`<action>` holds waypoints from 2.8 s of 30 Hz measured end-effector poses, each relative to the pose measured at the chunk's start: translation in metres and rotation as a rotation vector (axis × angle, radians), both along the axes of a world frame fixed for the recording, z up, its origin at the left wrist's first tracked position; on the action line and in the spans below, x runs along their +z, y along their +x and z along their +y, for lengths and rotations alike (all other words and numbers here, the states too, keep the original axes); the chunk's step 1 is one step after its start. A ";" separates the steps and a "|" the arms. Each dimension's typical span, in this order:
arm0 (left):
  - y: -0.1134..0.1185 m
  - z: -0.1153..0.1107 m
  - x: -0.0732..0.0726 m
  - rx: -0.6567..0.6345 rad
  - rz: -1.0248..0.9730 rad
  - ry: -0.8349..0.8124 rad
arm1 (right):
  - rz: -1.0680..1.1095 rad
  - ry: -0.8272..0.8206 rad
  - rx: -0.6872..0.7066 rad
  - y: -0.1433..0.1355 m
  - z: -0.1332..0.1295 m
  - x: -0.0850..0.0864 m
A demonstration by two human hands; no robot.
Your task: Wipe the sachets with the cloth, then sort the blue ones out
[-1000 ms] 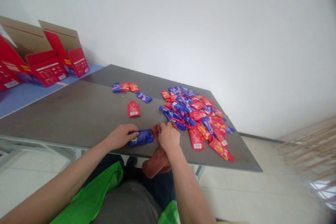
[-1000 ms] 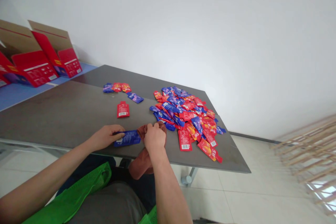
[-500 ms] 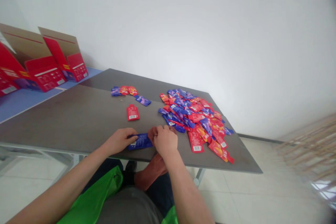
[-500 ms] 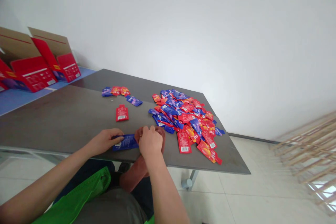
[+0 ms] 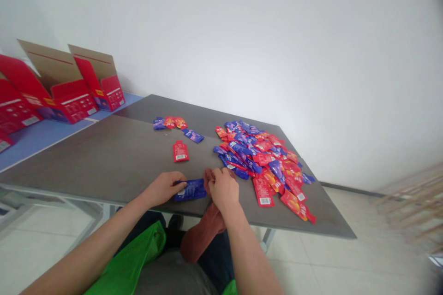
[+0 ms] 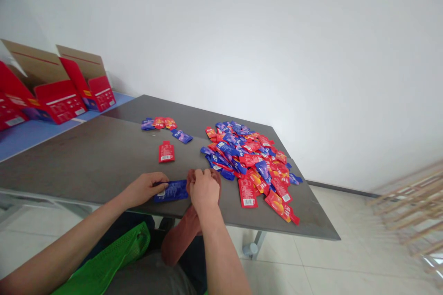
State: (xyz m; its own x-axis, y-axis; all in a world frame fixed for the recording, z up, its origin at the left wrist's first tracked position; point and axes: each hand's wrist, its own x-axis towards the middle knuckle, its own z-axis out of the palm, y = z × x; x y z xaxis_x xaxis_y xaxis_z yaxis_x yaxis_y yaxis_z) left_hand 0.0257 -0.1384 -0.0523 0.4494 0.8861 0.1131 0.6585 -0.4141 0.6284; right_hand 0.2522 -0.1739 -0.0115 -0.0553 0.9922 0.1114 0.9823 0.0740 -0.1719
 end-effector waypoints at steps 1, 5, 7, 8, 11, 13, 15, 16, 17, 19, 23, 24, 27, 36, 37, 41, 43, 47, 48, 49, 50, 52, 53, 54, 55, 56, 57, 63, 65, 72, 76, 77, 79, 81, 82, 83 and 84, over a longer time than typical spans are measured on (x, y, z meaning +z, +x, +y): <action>0.000 0.000 -0.001 -0.009 -0.015 -0.002 | 0.015 0.037 0.061 -0.011 -0.007 0.000; 0.001 0.000 0.000 -0.013 -0.012 -0.004 | 0.041 0.064 0.232 -0.048 -0.026 -0.013; 0.002 0.000 0.002 -0.010 0.017 0.001 | 0.025 0.007 0.143 -0.042 -0.020 -0.019; 0.002 -0.001 0.003 -0.013 0.026 0.004 | 0.010 -0.021 0.074 -0.033 -0.014 -0.020; 0.002 -0.001 0.005 -0.001 0.031 0.004 | -0.037 -0.063 -0.075 0.000 0.004 -0.013; 0.002 -0.002 0.004 0.010 0.028 0.000 | -0.037 -0.048 -0.067 0.007 0.005 -0.005; 0.002 -0.002 0.003 0.007 0.007 -0.007 | 0.000 0.008 0.031 -0.004 -0.005 0.000; 0.001 -0.002 0.002 0.000 -0.008 -0.010 | 0.022 0.042 0.096 -0.015 -0.013 -0.001; 0.001 -0.002 0.001 -0.004 -0.020 -0.013 | 0.040 0.069 0.159 -0.028 -0.021 -0.003; 0.001 -0.001 0.000 -0.006 -0.022 -0.012 | 0.058 0.071 0.222 -0.047 -0.032 -0.011; 0.001 0.001 0.001 -0.009 0.024 0.009 | 0.039 -0.016 0.073 -0.037 -0.021 -0.023; 0.001 0.001 0.002 -0.008 0.032 0.010 | 0.023 -0.029 0.026 -0.026 -0.014 -0.022; 0.001 0.000 0.004 0.014 0.039 0.005 | -0.020 -0.046 -0.051 0.002 0.001 -0.011; 0.000 0.002 -0.001 0.003 -0.008 -0.008 | 0.086 0.041 0.241 -0.051 -0.035 -0.013; 0.000 0.002 -0.002 -0.002 0.006 0.000 | 0.075 0.010 0.183 -0.046 -0.030 -0.016; 0.000 0.002 0.000 -0.006 0.032 0.010 | 0.003 -0.080 -0.037 -0.003 -0.001 -0.010; 0.001 0.000 0.002 0.004 0.028 0.002 | -0.003 -0.075 -0.048 0.007 0.002 -0.001; 0.001 -0.002 0.004 -0.001 0.004 -0.011 | 0.068 0.051 0.108 -0.023 -0.021 0.004; 0.001 -0.001 0.003 -0.003 0.003 -0.008 | 0.077 0.060 0.160 -0.034 -0.027 0.000; 0.001 -0.001 0.003 -0.005 0.007 -0.003 | 0.080 0.055 0.195 -0.043 -0.030 -0.004; 0.001 0.000 0.002 -0.008 0.015 0.005 | 0.078 0.039 0.199 -0.047 -0.031 -0.010; 0.001 0.001 0.001 -0.020 0.034 0.021 | 0.063 0.002 0.118 -0.043 -0.024 -0.019; 0.001 0.001 0.001 -0.026 0.039 0.026 | 0.051 -0.010 0.057 -0.035 -0.018 -0.022; 0.000 0.001 0.001 -0.028 0.041 0.030 | 0.037 -0.020 0.000 -0.025 -0.010 -0.022; 0.000 0.001 0.001 -0.025 0.040 0.031 | 0.021 -0.030 -0.048 -0.014 -0.002 -0.021; 0.000 0.000 0.001 -0.019 0.039 0.029 | 0.007 -0.042 -0.082 -0.005 0.004 -0.018; 0.000 0.000 0.001 -0.011 0.039 0.024 | -0.002 -0.048 -0.098 0.001 0.007 -0.014; 0.000 0.001 0.000 -0.032 0.000 -0.005 | 0.031 0.053 0.119 -0.029 -0.022 -0.003; -0.001 0.001 -0.001 -0.039 0.002 0.000 | 0.029 0.033 0.152 -0.036 -0.027 -0.009; 0.001 -0.003 0.002 -0.008 0.064 -0.006 | -0.048 -0.038 -0.173 0.022 -0.006 -0.021; -0.001 0.002 0.009 -0.060 0.090 -0.059 | -0.006 0.008 -0.216 0.031 -0.020 -0.031; -0.004 0.007 0.011 -0.101 0.093 -0.128 | 0.014 0.012 -0.226 0.029 -0.024 -0.034; -0.011 0.020 0.019 -0.186 0.118 -0.314 | 0.056 0.006 -0.238 0.027 -0.029 -0.037; -0.020 0.032 0.029 -0.214 0.206 -0.376 | 0.095 -0.009 -0.248 0.027 -0.030 -0.037; -0.023 0.037 0.034 -0.213 0.271 -0.320 | 0.114 -0.013 -0.251 0.028 -0.030 -0.037; -0.027 0.040 0.040 -0.213 0.339 -0.229 | 0.132 -0.016 -0.256 0.029 -0.029 -0.036; -0.029 0.040 0.046 -0.222 0.402 -0.139 | 0.150 -0.019 -0.264 0.030 -0.029 -0.036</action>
State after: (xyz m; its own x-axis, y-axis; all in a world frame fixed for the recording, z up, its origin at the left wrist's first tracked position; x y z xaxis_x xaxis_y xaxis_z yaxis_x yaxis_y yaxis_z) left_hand -0.0034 -0.0981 -0.0061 0.6137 0.7579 -0.2211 0.7654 -0.5026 0.4019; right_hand 0.2824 -0.2032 -0.0474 0.2206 0.9721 0.0799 0.9306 -0.1852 -0.3157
